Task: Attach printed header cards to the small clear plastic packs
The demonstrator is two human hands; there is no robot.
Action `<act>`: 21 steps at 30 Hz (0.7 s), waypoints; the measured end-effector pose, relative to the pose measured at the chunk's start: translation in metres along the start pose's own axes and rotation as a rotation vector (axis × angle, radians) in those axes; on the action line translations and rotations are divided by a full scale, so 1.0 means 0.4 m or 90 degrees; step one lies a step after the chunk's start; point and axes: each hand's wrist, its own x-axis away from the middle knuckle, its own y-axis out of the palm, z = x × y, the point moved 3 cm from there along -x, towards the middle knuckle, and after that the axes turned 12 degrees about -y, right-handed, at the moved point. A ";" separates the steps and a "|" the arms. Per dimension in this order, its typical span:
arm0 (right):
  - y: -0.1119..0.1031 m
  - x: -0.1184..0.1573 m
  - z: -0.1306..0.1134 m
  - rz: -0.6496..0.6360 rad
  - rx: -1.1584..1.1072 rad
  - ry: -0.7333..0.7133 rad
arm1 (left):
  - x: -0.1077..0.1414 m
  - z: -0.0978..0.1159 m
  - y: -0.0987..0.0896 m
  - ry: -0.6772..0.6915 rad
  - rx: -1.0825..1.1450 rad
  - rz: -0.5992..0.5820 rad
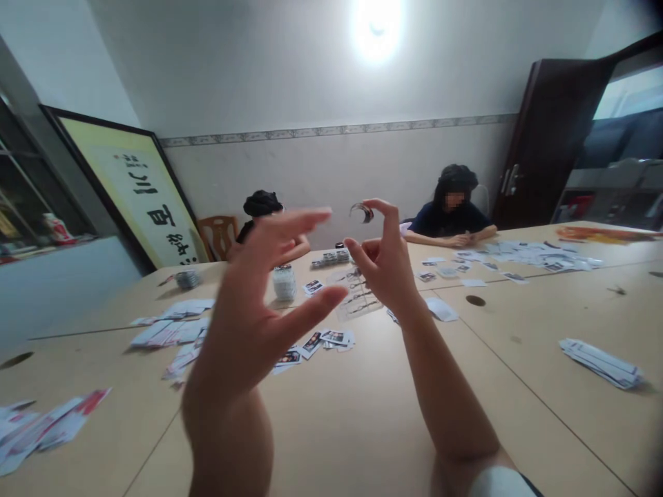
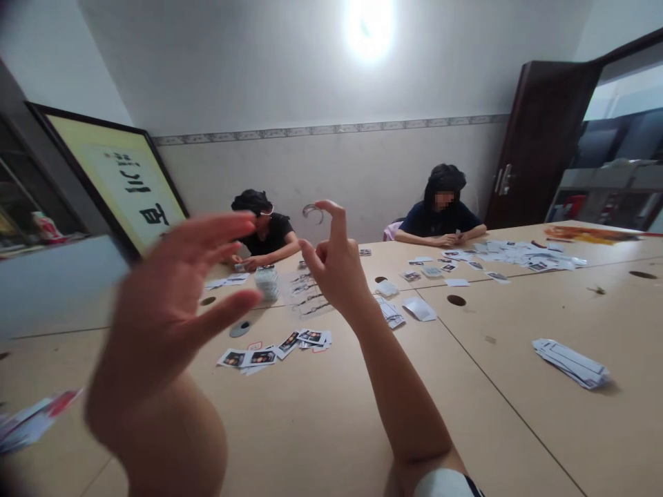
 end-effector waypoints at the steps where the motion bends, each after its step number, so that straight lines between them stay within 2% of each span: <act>1: 0.003 0.001 0.000 0.002 0.005 0.000 | -0.036 -0.006 0.034 -0.006 -0.027 -0.038; 4: 0.012 0.004 0.008 0.006 0.003 0.034 | -0.083 -0.041 0.112 -0.013 -0.137 -0.195; 7: 0.021 0.007 0.033 -0.004 -0.010 0.118 | -0.068 -0.069 0.145 -0.005 -0.181 -0.264; 10: 0.030 0.005 0.067 -0.015 -0.063 0.199 | -0.060 -0.085 0.157 -0.009 -0.186 -0.237; 14: 0.026 -0.007 0.096 0.065 -0.147 0.226 | -0.087 -0.124 0.168 -0.052 -0.157 -0.187; 17: 0.025 -0.014 0.096 0.093 -0.227 0.244 | -0.107 -0.161 0.174 -0.124 -0.053 -0.161; 21: 0.029 -0.016 0.073 0.064 -0.328 0.259 | -0.110 -0.183 0.177 -0.168 0.143 -0.169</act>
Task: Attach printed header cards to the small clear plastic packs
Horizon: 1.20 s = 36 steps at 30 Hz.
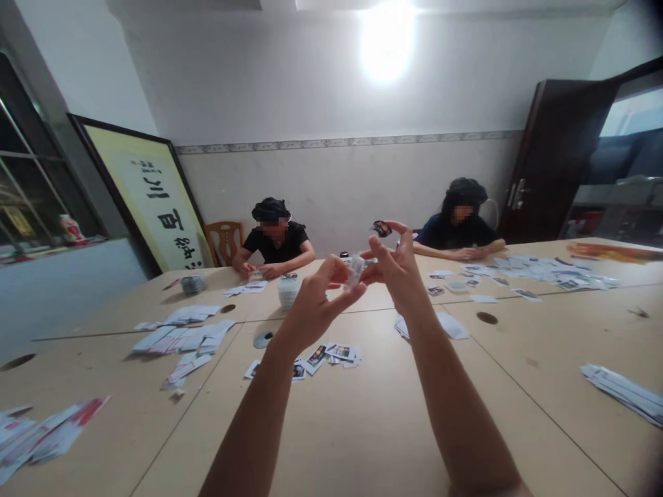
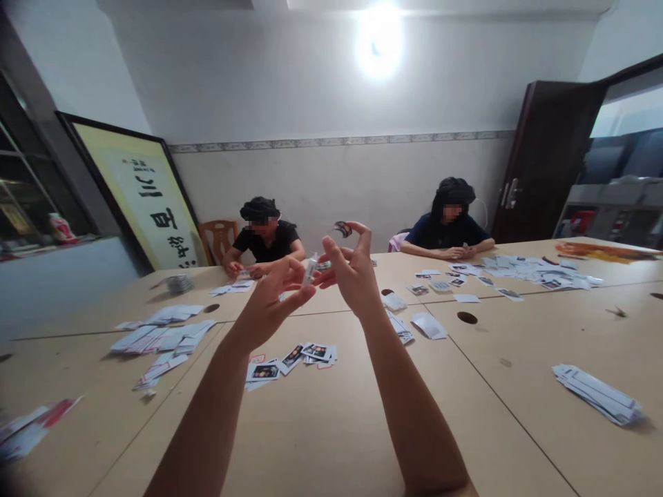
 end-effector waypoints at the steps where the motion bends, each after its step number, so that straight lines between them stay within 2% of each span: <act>1: 0.003 0.004 -0.005 -0.015 -0.014 0.000 | 0.002 -0.001 -0.001 0.003 0.025 -0.008; 6: 0.012 0.024 -0.018 -0.111 -0.024 -0.002 | 0.020 0.005 -0.016 0.031 0.024 0.019; 8: 0.014 0.031 -0.017 -0.120 -0.003 -0.004 | 0.025 0.007 -0.021 0.037 0.002 0.028; 14: 0.023 0.047 -0.024 -0.033 0.109 -0.047 | 0.022 0.011 -0.027 0.062 0.004 0.034; 18: 0.031 0.054 -0.025 0.033 0.159 -0.081 | 0.023 0.016 -0.035 0.078 0.014 0.140; 23: 0.043 0.052 0.004 0.051 0.205 -0.084 | 0.040 0.027 -0.044 0.129 -0.160 0.240; 29: 0.047 0.039 0.040 0.048 0.240 -0.082 | 0.030 0.011 -0.041 0.132 -0.262 0.243; 36: 0.058 0.038 0.066 0.094 0.225 -0.072 | 0.018 0.005 -0.010 0.138 -0.419 0.348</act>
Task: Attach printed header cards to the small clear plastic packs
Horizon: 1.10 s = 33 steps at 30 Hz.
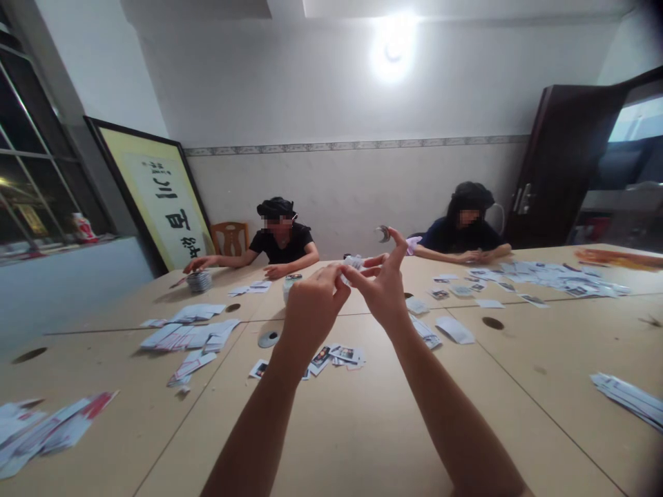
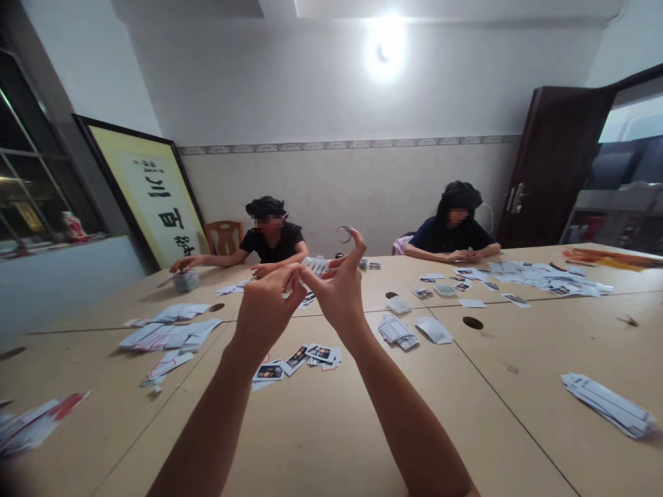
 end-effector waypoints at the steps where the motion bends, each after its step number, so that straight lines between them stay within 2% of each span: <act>1: 0.002 0.001 0.004 0.002 -0.018 0.009 | 0.001 0.001 0.001 0.000 -0.013 0.008; 4: 0.004 -0.001 0.015 0.004 -0.084 0.046 | 0.003 0.003 -0.004 -0.016 0.020 -0.005; 7: 0.004 -0.008 0.014 -0.022 -0.181 0.102 | 0.001 0.003 -0.026 -0.060 0.152 -0.062; 10: 0.006 -0.015 0.003 -0.083 -0.318 0.151 | -0.005 -0.006 -0.053 -0.124 0.281 -0.122; 14: 0.007 -0.023 -0.003 -0.155 -0.468 0.168 | -0.015 -0.041 -0.080 -0.200 0.324 -0.076; 17: 0.005 -0.028 0.006 -0.198 -0.515 0.187 | -0.017 -0.064 -0.086 -0.251 0.344 -0.046; 20: 0.003 -0.031 0.015 -0.216 -0.532 0.207 | -0.013 -0.060 -0.085 -0.273 0.366 -0.037; 23: 0.005 -0.031 0.015 -0.208 -0.541 0.210 | -0.007 -0.032 -0.077 -0.248 0.389 -0.051; 26: 0.011 -0.026 0.009 -0.176 -0.563 0.195 | -0.002 0.001 -0.059 -0.151 0.330 -0.065; 29: 0.016 -0.019 0.006 -0.127 -0.567 0.192 | 0.004 0.015 -0.040 -0.050 0.189 -0.009; 31: 0.019 -0.015 0.008 -0.108 -0.549 0.206 | 0.008 0.009 -0.025 -0.030 0.133 0.022; 33: 0.019 -0.012 0.012 -0.099 -0.525 0.218 | 0.010 0.001 -0.010 -0.027 0.105 0.020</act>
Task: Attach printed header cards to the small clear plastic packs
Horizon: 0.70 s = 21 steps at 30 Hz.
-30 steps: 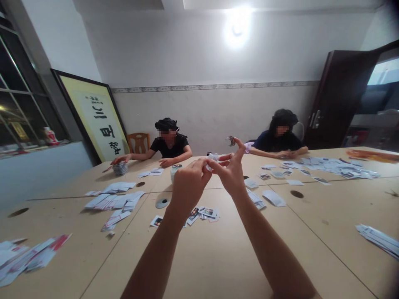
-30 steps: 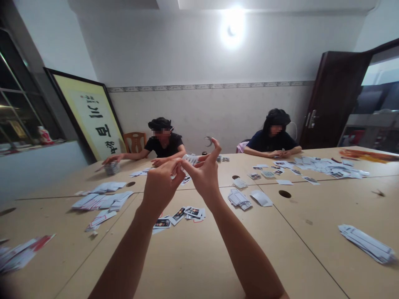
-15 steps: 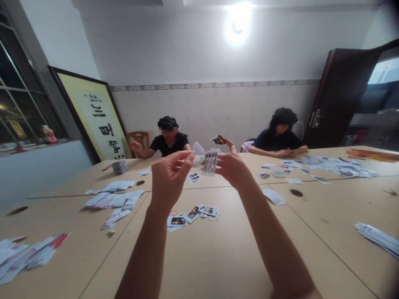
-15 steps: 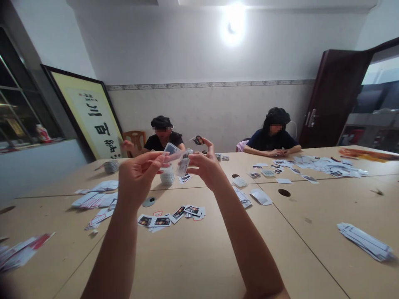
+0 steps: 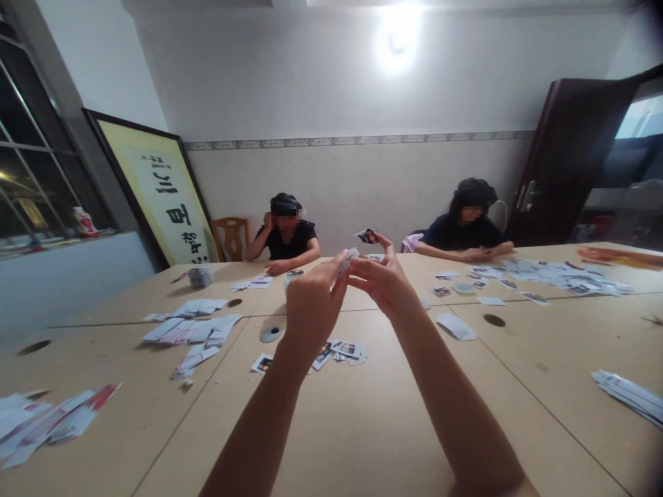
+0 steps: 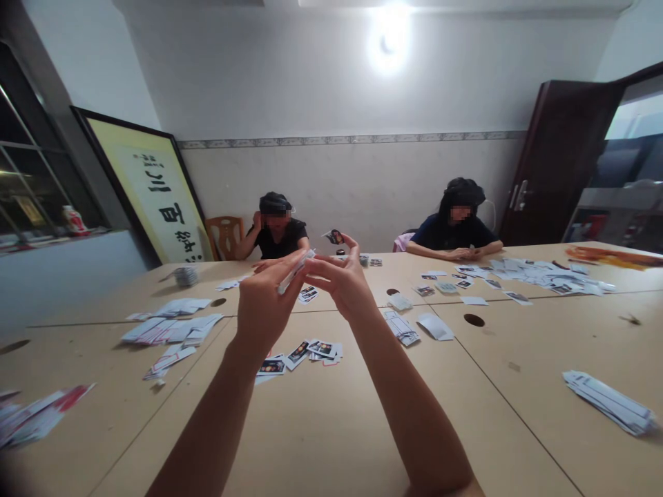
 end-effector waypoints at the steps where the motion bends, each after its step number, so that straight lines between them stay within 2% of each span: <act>1: -0.002 0.000 0.001 0.006 0.009 0.004 | 0.000 -0.004 0.005 0.001 -0.010 -0.005; 5: -0.014 -0.006 -0.005 0.013 0.025 0.006 | -0.004 -0.007 0.008 0.007 0.011 -0.020; 9: -0.022 -0.012 -0.028 -0.032 0.042 -0.005 | -0.023 -0.019 -0.012 -0.034 0.165 -0.126; 11: -0.020 -0.010 -0.038 -0.076 0.053 0.002 | -0.035 -0.040 -0.024 -0.096 0.245 -0.167; 13: -0.014 -0.007 -0.044 -0.117 0.063 0.012 | -0.043 -0.070 -0.029 -0.197 0.317 -0.205; 16: -0.006 -0.001 -0.042 -0.153 0.087 0.023 | -0.042 -0.099 -0.017 -0.348 0.439 -0.350; 18: -0.007 -0.001 -0.038 -0.159 0.109 0.021 | -0.038 -0.103 -0.006 -0.391 0.493 -0.450; 19: -0.010 -0.002 -0.037 -0.156 0.126 0.012 | -0.037 -0.104 -0.002 -0.400 0.505 -0.471; 21: -0.021 -0.008 -0.039 -0.135 0.183 -0.024 | -0.039 -0.113 0.004 -0.417 0.504 -0.450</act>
